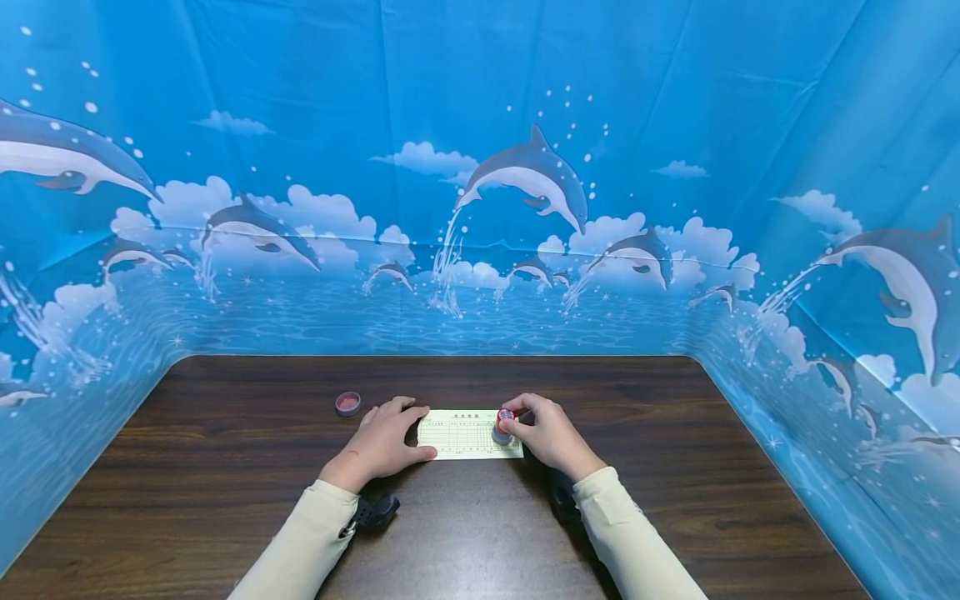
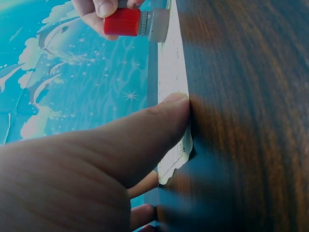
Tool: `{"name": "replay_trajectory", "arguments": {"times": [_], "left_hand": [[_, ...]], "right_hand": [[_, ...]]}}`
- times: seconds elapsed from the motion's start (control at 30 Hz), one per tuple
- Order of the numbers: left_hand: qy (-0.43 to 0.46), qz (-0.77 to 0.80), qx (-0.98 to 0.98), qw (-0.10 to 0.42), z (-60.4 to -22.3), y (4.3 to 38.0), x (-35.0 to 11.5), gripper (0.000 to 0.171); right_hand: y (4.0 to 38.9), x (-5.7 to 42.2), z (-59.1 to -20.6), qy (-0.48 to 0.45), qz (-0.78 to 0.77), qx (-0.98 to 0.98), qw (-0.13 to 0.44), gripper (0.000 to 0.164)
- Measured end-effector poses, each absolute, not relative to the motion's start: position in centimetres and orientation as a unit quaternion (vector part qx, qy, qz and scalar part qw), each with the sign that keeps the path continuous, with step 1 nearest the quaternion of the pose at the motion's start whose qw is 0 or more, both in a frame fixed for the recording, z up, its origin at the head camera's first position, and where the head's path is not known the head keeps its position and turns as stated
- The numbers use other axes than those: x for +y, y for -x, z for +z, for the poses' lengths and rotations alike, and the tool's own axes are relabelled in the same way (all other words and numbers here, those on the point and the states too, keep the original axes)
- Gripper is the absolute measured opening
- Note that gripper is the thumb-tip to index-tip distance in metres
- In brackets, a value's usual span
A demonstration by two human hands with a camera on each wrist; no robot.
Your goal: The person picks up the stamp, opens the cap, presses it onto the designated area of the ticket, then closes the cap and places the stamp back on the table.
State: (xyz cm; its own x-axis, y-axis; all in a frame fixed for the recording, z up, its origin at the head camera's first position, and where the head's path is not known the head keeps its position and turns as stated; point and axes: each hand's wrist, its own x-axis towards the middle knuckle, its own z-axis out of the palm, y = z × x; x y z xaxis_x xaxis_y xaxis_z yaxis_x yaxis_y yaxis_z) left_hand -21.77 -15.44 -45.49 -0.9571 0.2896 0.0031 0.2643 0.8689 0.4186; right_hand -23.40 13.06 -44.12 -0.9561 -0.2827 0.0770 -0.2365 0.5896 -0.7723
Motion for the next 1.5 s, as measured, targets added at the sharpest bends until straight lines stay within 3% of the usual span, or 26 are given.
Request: {"name": "replay_trajectory", "arguments": {"times": [1.5], "left_hand": [[-0.143,0.215,0.965,0.036,-45.42,21.81,-15.49,0.075]], "right_hand": [[23.46,13.15,-44.16,0.136,-0.426,0.894,0.042,0.016]]}}
